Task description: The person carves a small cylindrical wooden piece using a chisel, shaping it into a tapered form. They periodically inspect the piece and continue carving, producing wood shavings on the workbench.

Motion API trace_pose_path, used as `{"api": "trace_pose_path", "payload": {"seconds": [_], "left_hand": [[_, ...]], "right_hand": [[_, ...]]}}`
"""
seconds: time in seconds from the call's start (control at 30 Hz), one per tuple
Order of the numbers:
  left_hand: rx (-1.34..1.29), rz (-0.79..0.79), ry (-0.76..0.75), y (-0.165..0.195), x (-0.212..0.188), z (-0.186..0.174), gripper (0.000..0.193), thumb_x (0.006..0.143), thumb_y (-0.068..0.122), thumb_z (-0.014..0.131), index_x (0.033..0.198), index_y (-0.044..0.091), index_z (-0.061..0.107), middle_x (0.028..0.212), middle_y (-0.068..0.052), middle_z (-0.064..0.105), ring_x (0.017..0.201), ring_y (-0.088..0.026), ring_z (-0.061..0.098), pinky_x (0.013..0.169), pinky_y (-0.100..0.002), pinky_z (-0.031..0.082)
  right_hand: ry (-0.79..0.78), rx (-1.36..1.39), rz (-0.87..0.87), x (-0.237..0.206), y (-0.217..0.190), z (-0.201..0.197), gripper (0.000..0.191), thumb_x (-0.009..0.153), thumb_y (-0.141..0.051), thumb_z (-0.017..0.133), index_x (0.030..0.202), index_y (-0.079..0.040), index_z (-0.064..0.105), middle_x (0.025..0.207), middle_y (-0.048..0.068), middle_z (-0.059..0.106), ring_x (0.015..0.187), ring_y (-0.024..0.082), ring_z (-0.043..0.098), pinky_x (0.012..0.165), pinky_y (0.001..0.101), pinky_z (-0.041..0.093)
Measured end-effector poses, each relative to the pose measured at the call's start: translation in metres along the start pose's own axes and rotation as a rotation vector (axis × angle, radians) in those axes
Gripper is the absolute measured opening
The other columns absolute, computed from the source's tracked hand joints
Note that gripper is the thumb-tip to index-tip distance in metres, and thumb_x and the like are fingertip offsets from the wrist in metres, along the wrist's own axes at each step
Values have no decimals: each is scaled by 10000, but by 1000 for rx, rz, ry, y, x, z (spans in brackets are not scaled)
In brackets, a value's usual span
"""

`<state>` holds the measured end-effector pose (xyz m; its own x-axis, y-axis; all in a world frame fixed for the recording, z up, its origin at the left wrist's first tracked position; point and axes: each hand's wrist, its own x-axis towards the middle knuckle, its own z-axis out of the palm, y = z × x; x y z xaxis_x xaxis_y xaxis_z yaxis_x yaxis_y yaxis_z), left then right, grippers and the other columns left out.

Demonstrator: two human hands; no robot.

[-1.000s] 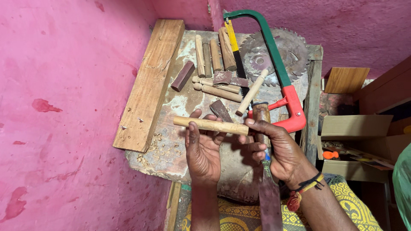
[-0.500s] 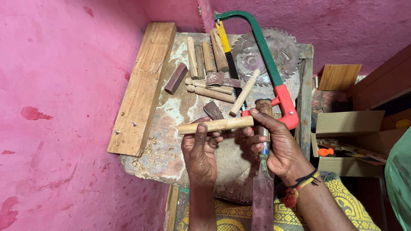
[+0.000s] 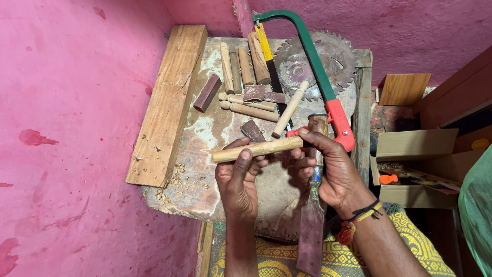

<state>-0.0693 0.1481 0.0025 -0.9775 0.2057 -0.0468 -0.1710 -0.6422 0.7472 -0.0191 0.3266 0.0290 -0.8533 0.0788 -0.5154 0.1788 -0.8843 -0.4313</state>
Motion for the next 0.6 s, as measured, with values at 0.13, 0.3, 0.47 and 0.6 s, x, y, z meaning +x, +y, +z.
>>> {"api": "trace_pose_path", "payload": {"seconds": [0.13, 0.3, 0.47, 0.6], "left_hand": [[9, 1, -20, 1, 0, 1, 352, 950, 88, 706, 1257, -52, 605, 975, -151, 732, 791, -188, 714, 753, -308, 596], [168, -22, -49, 1, -2, 4, 363, 910, 52, 734, 1248, -49, 646, 979, -155, 742, 802, -201, 729, 719, -308, 597], [183, -73, -143, -2, -1, 13, 357, 906, 40, 740, 1242, -40, 652, 1088, -126, 734, 897, -178, 727, 787, -321, 628], [194, -71, -147, -1, -2, 14, 361, 919, 38, 735, 1258, -49, 645, 1110, -133, 732, 926, -177, 726, 793, -319, 622]], "right_hand": [[-25, 31, 10, -1, -1, 2, 157, 933, -229, 677, 1009, -94, 651, 724, 19, 631, 490, 5, 492, 412, 154, 393], [-3, 19, 4, -1, -1, 3, 116, 927, -234, 675, 964, -128, 644, 708, 10, 626, 478, 1, 480, 403, 153, 387], [-12, 36, 34, 1, 1, -1, 153, 944, -241, 679, 945, -94, 636, 710, -7, 618, 484, -1, 477, 408, 150, 387], [-27, 39, 40, 3, 2, -4, 159, 944, -245, 680, 947, -94, 634, 711, -9, 617, 489, -3, 479, 412, 150, 388]]}}
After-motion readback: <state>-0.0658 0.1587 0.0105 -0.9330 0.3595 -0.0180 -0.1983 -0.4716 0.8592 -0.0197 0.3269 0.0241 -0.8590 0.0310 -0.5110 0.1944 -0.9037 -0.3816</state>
